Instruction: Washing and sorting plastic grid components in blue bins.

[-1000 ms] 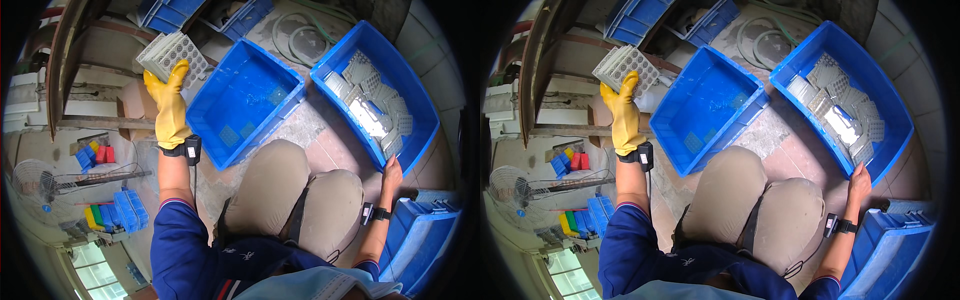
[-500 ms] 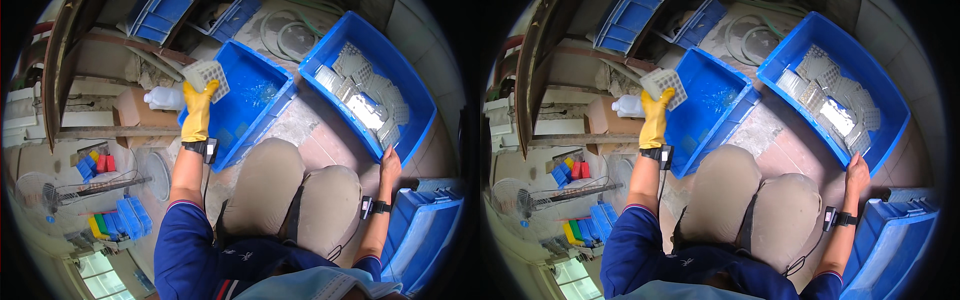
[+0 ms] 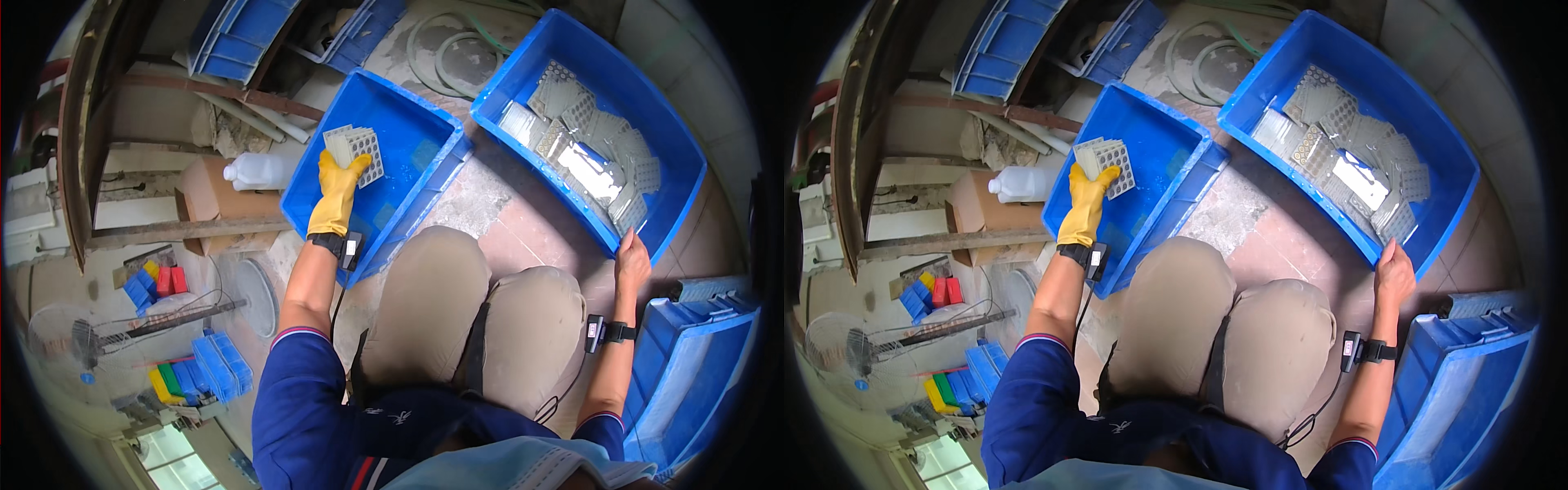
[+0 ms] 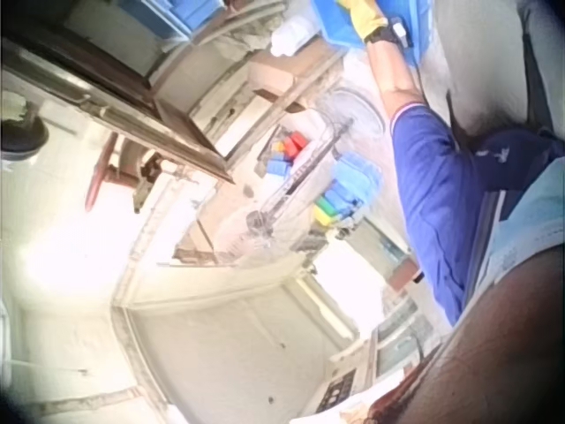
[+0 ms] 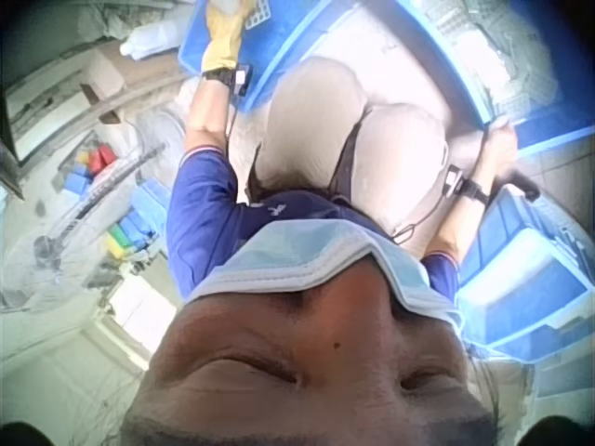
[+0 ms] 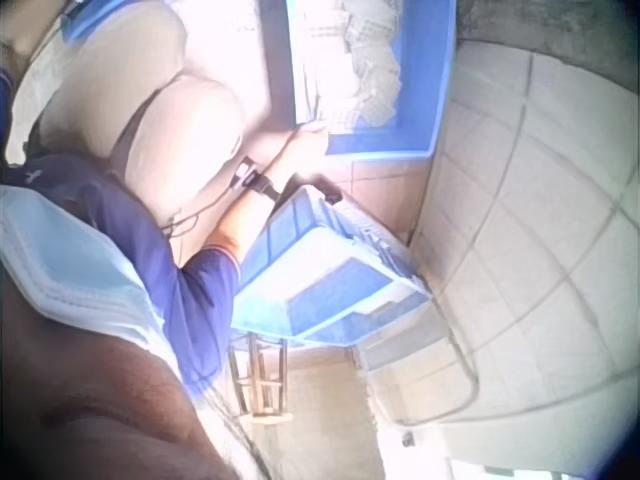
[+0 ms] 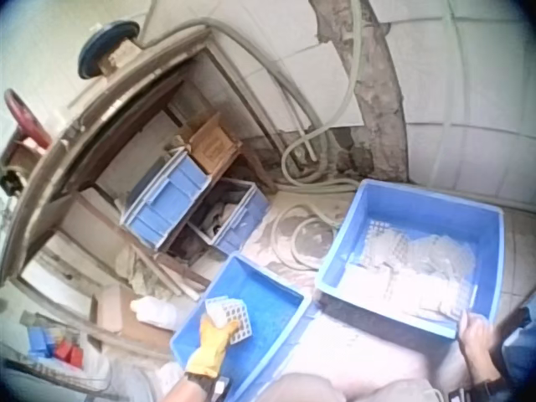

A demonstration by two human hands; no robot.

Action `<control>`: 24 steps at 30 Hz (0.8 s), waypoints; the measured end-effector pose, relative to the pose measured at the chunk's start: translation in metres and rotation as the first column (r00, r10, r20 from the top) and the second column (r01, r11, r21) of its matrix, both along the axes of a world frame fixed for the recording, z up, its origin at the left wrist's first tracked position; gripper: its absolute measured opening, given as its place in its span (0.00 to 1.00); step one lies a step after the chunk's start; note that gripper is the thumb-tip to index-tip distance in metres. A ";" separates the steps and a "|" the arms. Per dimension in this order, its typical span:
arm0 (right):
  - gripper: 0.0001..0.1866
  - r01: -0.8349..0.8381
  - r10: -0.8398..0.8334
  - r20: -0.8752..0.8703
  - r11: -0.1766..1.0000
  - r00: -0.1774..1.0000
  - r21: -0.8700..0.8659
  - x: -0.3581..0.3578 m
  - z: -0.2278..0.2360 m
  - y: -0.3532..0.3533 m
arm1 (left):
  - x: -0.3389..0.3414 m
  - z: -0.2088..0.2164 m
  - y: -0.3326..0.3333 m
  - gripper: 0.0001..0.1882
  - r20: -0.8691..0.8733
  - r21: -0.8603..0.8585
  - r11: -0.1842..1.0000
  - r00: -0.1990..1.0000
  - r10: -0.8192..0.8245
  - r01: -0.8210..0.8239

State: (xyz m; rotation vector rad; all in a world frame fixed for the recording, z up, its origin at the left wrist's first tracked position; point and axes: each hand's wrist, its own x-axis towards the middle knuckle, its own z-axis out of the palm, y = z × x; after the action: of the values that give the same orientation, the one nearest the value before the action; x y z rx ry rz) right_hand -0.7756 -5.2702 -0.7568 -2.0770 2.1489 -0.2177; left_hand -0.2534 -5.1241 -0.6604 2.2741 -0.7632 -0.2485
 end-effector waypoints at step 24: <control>0.21 -0.036 0.036 -0.003 0.999 0.999 -0.008 -0.001 0.001 -0.001 | -0.001 -0.025 -0.001 0.33 0.006 0.062 0.996 0.998 0.069 -0.069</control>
State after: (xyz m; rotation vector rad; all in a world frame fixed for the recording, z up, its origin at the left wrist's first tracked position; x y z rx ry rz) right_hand -0.7762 -5.2712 -0.7553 -2.1201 2.1131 -0.2190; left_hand -0.2543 -5.1251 -0.6856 2.3550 -0.6863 -0.2387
